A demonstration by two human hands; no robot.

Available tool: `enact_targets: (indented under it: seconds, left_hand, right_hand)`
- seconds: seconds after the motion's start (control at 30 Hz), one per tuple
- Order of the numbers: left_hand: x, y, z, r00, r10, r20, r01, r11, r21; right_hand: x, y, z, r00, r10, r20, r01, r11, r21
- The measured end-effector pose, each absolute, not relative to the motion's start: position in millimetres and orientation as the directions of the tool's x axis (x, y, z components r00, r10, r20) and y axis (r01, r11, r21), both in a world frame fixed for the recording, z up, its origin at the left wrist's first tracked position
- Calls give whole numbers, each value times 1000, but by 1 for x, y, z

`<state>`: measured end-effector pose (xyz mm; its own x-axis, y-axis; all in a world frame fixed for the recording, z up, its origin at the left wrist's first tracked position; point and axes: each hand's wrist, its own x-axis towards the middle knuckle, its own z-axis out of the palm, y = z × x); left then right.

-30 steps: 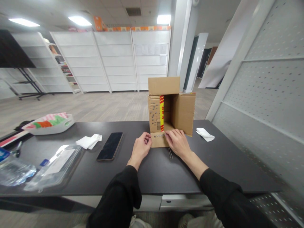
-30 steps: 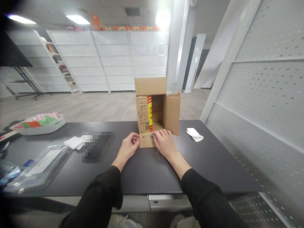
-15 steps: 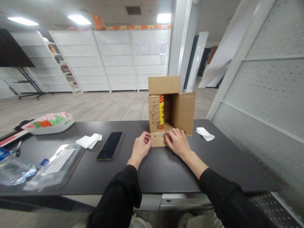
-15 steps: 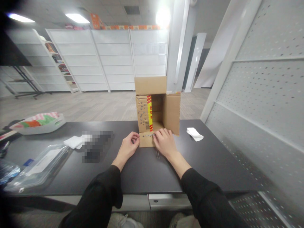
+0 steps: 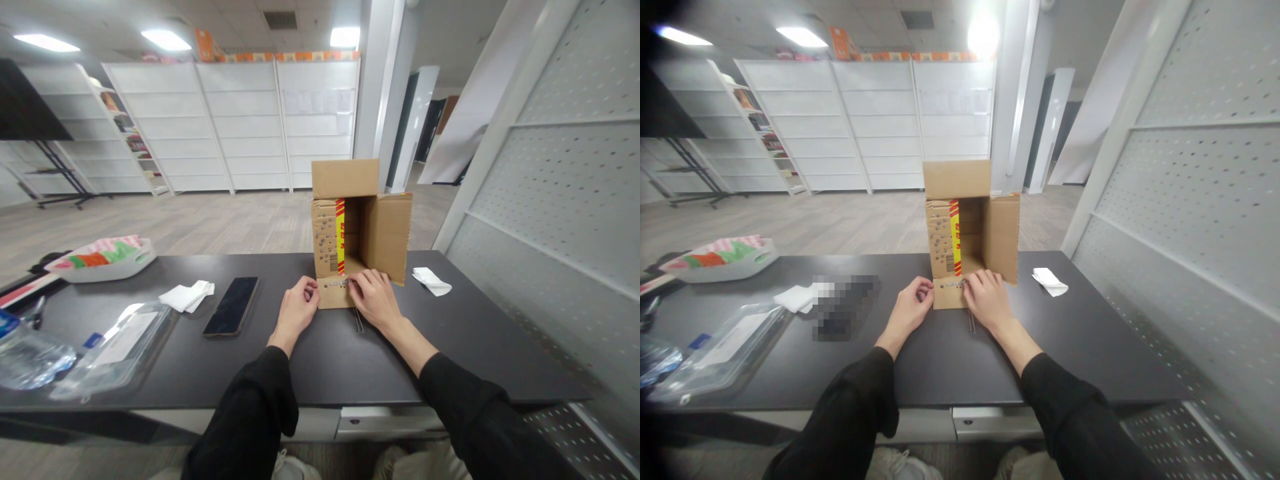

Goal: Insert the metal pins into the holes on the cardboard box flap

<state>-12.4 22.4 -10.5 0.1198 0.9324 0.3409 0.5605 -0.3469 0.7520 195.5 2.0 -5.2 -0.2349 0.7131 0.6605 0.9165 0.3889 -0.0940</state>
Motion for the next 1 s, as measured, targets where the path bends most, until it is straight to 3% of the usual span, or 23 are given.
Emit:
enact_targets:
  seconds: [0.33, 1.0]
  left_hand:
    - [-12, 23, -10, 120, 933, 338, 561, -345, 753]
    - [-13, 23, -11, 126, 931, 341, 556, -351, 753]
  right_hand:
    - [196, 2, -5, -274, 714, 644, 911, 408, -65]
    - [194, -12, -2, -262, 720, 643, 886, 444, -136]
